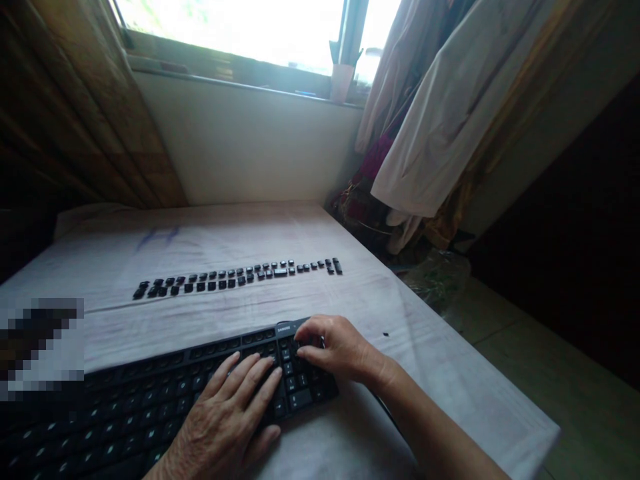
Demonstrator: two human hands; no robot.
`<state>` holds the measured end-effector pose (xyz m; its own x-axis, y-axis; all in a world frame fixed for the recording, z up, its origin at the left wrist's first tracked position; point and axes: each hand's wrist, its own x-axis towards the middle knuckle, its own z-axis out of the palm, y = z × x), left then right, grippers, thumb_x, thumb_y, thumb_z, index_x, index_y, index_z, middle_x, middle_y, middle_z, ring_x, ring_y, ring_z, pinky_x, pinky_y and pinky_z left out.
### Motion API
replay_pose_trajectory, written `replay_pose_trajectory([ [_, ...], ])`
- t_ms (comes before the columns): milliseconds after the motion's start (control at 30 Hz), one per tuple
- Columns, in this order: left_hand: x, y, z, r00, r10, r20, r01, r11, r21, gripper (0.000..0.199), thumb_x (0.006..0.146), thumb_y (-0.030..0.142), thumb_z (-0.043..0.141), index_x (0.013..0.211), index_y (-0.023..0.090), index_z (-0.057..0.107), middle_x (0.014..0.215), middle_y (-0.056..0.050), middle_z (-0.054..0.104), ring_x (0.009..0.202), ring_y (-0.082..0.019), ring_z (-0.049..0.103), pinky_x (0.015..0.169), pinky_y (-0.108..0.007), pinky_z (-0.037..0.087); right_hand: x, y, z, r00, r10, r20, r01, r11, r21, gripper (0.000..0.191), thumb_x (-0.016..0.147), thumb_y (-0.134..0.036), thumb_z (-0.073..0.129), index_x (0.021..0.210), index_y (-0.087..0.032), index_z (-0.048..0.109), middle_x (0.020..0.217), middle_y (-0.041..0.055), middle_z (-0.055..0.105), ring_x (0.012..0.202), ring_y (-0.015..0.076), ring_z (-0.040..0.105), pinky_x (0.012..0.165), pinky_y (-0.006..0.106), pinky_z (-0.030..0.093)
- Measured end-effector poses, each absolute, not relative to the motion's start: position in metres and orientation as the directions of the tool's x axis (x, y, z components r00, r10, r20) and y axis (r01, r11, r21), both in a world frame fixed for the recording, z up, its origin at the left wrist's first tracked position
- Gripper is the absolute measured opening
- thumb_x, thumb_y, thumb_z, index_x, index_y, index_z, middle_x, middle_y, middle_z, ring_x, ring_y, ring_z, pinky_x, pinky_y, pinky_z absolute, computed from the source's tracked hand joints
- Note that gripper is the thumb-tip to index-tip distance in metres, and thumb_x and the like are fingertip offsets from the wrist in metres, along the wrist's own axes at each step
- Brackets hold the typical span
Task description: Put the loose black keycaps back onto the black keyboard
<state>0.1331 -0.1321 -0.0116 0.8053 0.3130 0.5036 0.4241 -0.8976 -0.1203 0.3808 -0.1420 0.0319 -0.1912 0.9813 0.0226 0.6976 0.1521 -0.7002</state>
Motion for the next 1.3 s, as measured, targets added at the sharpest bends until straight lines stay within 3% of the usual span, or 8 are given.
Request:
replay_pose_trajectory([
  [167,0.134,-0.135,-0.013,0.806,0.323,0.495,0.43,-0.896,-0.115,0.044,0.093,0.043,0.054,0.127,0.015,0.059,0.128,-0.009,0.063,0.12,-0.025,0.053,0.113,-0.04,0.028,0.378,-0.144,0.025,-0.209,0.978,0.026,0.722,0.172,-0.67,0.014,0.077,-0.018,0.068,0.089,-0.02,0.074,0.089,0.0041,0.068,0.078,0.0166,0.063,0.075,0.028,0.05],
  [300,0.139,-0.136,-0.006,0.818,0.324,0.475,0.419,-0.902,-0.106,0.05,0.092,0.052,0.055,0.123,0.012,0.061,0.126,-0.01,0.065,0.119,-0.026,0.054,0.111,-0.041,0.028,0.376,-0.144,0.026,-0.196,0.981,0.006,0.726,0.149,-0.671,0.013,0.077,-0.018,0.067,0.088,-0.019,0.074,0.087,0.0043,0.068,0.077,0.0167,0.062,0.074,0.027,0.049],
  [600,0.162,-0.131,-0.003,0.812,0.397,0.427,0.431,-0.902,0.019,0.062,0.087,0.061,0.059,0.129,0.015,0.057,0.125,-0.011,0.064,0.119,-0.029,0.054,0.111,-0.047,0.03,0.374,-0.145,0.025,-0.163,0.987,0.013,0.723,0.128,-0.678,0.011,0.077,-0.021,0.066,0.085,-0.02,0.074,0.084,0.0037,0.068,0.076,0.0167,0.063,0.073,0.027,0.049],
  [933,0.165,-0.13,-0.005,0.797,0.423,0.432,0.443,-0.895,0.059,0.067,0.084,0.063,0.063,0.128,0.013,0.058,0.124,-0.011,0.064,0.118,-0.03,0.054,0.111,-0.048,0.03,0.377,-0.143,0.024,-0.117,0.993,-0.004,0.65,0.073,-0.757,0.018,0.08,-0.021,0.06,0.089,-0.02,0.076,0.087,0.0049,0.075,0.081,0.0186,0.068,0.079,0.029,0.051],
  [1067,0.164,-0.129,-0.003,0.803,0.441,0.401,0.449,-0.89,0.082,0.064,0.086,0.062,0.061,0.128,0.013,0.057,0.126,-0.011,0.063,0.12,-0.03,0.054,0.111,-0.048,0.03,0.372,-0.142,0.023,-0.02,1.0,0.016,0.691,0.025,-0.723,0.012,0.078,-0.022,0.06,0.079,-0.021,0.073,0.081,0.0029,0.074,0.077,0.0183,0.067,0.075,0.029,0.05],
  [1300,0.164,-0.13,-0.003,0.806,0.435,0.401,0.446,-0.892,0.071,0.063,0.086,0.06,0.062,0.127,0.013,0.058,0.127,-0.011,0.062,0.121,-0.03,0.053,0.112,-0.048,0.03,0.369,-0.142,0.022,-0.029,1.0,0.003,0.731,0.023,-0.682,0.011,0.079,-0.021,0.06,0.075,-0.021,0.07,0.076,0.0019,0.072,0.073,0.0167,0.066,0.071,0.026,0.048],
])
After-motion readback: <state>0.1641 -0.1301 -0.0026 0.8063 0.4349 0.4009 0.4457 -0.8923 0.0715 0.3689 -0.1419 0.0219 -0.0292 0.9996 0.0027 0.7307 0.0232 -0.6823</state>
